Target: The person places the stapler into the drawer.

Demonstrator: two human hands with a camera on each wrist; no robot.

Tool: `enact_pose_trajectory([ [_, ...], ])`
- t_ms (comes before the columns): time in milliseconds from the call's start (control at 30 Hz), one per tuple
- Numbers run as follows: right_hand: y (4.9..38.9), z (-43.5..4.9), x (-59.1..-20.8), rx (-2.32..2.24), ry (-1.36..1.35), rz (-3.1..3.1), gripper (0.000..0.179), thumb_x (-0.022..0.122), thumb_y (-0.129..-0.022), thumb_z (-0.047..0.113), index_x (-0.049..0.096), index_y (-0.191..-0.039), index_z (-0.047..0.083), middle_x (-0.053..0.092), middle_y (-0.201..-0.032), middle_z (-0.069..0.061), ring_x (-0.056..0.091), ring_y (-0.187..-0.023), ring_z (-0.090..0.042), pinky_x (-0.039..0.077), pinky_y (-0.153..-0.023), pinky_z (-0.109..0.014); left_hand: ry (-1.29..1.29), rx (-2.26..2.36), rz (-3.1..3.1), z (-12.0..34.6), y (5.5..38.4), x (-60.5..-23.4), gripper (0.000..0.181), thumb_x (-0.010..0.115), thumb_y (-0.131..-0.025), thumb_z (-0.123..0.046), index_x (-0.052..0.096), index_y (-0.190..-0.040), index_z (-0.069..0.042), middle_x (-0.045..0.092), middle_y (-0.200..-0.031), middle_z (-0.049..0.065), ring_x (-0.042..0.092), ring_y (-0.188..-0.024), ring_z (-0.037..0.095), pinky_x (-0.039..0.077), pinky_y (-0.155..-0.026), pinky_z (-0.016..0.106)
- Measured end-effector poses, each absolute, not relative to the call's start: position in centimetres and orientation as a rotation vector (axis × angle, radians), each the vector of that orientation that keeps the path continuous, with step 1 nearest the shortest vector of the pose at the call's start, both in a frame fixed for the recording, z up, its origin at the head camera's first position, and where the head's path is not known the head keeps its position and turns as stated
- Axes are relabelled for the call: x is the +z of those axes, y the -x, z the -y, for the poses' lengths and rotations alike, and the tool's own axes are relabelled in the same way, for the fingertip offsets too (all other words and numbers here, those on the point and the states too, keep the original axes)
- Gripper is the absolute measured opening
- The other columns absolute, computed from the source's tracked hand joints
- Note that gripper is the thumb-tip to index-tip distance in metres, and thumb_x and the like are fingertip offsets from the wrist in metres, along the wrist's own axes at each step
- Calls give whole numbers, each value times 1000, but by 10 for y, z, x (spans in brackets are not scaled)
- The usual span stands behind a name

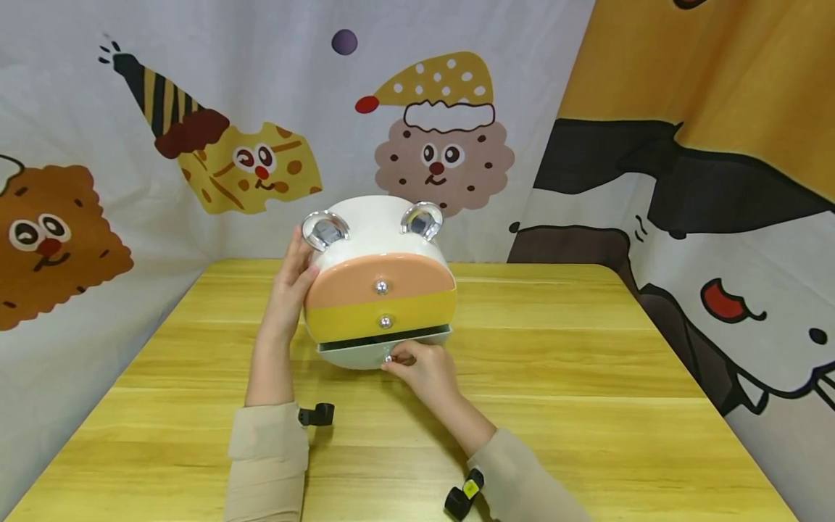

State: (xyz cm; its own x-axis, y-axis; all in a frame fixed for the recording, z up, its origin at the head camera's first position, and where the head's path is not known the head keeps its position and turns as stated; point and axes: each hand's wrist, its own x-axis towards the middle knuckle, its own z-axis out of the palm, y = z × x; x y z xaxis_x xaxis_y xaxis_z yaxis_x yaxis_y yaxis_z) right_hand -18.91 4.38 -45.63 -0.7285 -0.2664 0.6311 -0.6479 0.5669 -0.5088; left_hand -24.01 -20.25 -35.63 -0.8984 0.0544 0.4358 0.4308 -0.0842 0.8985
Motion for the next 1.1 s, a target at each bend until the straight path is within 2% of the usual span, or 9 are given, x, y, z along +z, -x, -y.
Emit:
enact_pose_trajectory([
  [200,196,-41,-458,1046,-695,2308,21,86,-69,26,73,-81,13,71,-76,6,65,-65,-4,49,-59,-15,548,-2082,1909,202,241,-357,61,50,-97,-12,26,-152,-23,25,-156,3,17,-143,20,13,-114,33],
  [300,199,-39,-458,1042,-688,2303,22,86,-69,26,72,-81,13,71,-76,5,65,-64,-4,49,-59,-15,553,-2080,1911,202,241,-357,61,50,-97,-13,25,-153,-24,25,-156,4,17,-143,20,12,-114,34],
  [400,202,-39,-459,1035,-680,2306,22,86,-70,26,72,-81,13,71,-76,5,65,-64,-4,49,-59,-14,551,-2084,1919,202,240,-357,66,50,-98,-13,18,-154,-30,30,-153,10,18,-143,21,12,-114,36],
  [567,204,-38,-460,1027,-663,2314,21,86,-69,27,72,-81,15,71,-76,6,64,-64,-3,48,-58,-14,538,-2093,1933,203,239,-356,67,50,-98,-15,17,-153,-33,29,-154,10,17,-143,22,13,-114,39],
  [900,204,-34,-458,1075,-618,2338,21,87,-68,25,72,-80,15,71,-76,7,65,-65,-5,49,-59,-16,562,-2079,1918,204,240,-356,67,50,-98,-13,15,-154,-26,29,-153,12,17,-143,23,11,-115,37],
  [1100,203,-35,-458,1064,-614,2355,21,86,-69,26,72,-81,15,71,-77,7,64,-65,-4,49,-60,-15,563,-2072,1916,203,240,-356,66,50,-98,-13,17,-154,-26,29,-153,12,17,-143,23,12,-114,36],
])
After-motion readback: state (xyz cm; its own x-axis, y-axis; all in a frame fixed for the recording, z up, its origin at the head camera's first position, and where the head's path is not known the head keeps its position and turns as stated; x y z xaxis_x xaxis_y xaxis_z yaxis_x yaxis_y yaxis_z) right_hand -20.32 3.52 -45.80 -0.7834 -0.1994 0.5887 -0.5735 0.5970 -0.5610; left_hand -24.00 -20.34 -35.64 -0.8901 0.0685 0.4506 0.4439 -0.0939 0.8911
